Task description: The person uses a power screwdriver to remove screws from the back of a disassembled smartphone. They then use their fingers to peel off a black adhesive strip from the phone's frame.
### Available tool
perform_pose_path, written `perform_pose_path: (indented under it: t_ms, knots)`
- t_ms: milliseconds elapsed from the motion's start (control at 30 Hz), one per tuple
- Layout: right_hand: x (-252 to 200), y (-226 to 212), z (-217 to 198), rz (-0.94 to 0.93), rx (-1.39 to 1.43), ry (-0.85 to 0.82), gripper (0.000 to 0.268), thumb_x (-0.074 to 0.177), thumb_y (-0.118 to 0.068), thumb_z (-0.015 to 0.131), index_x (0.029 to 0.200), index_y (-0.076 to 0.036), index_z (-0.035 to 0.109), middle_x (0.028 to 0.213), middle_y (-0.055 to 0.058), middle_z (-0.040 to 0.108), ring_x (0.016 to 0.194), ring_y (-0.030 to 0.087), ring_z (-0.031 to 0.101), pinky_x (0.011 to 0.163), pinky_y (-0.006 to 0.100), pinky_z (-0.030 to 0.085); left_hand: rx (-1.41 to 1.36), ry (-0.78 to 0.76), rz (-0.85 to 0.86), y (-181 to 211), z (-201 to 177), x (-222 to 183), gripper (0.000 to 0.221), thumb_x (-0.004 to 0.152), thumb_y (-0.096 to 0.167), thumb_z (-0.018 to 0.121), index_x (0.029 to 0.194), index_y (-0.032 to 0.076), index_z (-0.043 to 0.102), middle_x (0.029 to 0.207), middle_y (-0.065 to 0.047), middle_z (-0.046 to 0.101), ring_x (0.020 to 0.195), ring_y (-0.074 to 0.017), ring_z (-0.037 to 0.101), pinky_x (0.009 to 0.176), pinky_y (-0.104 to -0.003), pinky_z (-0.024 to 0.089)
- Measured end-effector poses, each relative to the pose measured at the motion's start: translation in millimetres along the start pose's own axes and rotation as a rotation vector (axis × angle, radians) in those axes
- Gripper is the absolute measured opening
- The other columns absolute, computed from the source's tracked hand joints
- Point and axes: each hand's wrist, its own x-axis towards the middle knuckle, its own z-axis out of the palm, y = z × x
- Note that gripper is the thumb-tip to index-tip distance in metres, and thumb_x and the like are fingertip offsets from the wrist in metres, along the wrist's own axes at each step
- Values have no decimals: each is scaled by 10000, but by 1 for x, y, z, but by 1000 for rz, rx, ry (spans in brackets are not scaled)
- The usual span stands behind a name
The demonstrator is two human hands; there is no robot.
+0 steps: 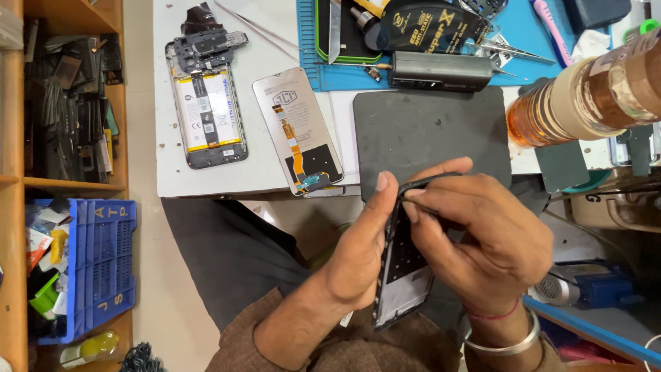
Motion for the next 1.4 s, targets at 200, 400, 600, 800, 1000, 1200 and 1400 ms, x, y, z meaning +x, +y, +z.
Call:
perform_pose_path:
  t_ms: [200, 400, 600, 800, 1000, 1200, 1400]
  knots:
    - [-2, 14, -3, -144, 12, -100, 188, 809, 22, 797, 975, -5, 712, 933, 117, 702, 831, 242, 717, 709, 302, 559, -185, 54, -111, -12, -24, -6, 749, 1167, 590, 269, 1628, 17, 407, 1347, -98, 586, 1207, -154, 588, 1034, -285, 534]
    - [-3, 19, -3, -106, -76, -97, 175, 810, 29, 815, 961, 0, 731, 908, 113, 717, 757, 228, 695, 685, 322, 545, -264, 18, -91, -20, -31, -1, 635, 1245, 601, 368, 1239, -4, 561, 1144, -87, 652, 1093, -153, 650, 963, -293, 562]
    - [1, 19, -5, -161, 2, -129, 190, 774, 30, 797, 940, 3, 709, 882, 120, 695, 764, 248, 693, 730, 349, 571, -247, 114, -150, -10, -18, 3, 667, 1163, 595, 364, 1421, 23, 590, 1162, -65, 667, 1040, -132, 658, 917, -275, 563]
    - [-5, 20, -5, -240, -78, -132, 195, 766, 28, 804, 938, -3, 718, 872, 115, 696, 795, 267, 699, 823, 402, 589, -143, 158, -178, -6, -21, 3, 723, 1077, 615, 341, 1465, 39, 544, 1182, -70, 680, 1054, -129, 667, 932, -268, 568]
    - [-7, 31, -5, -197, 3, -104, 190, 828, 23, 815, 986, -15, 717, 936, 98, 694, 840, 233, 703, 840, 341, 597, -343, -48, -110, -18, -36, 9, 637, 1223, 557, 330, 1375, -38, 498, 1206, -121, 657, 1133, -191, 658, 994, -320, 561]
    - [-5, 21, -9, -200, -44, -119, 220, 781, 25, 824, 972, -7, 720, 908, 98, 687, 800, 241, 687, 787, 365, 563, -234, 31, -151, -8, -20, 14, 777, 1163, 627, 272, 1554, -16, 467, 1306, -134, 640, 1193, -198, 646, 1038, -314, 551]
    - [-6, 10, -17, -219, -124, -162, 291, 723, 7, 848, 998, -28, 758, 900, 60, 683, 776, 225, 662, 699, 338, 527, -117, 98, -124, -6, -7, 8, 811, 1151, 630, 214, 1572, -24, 444, 1321, -146, 623, 1210, -226, 639, 1041, -327, 553]
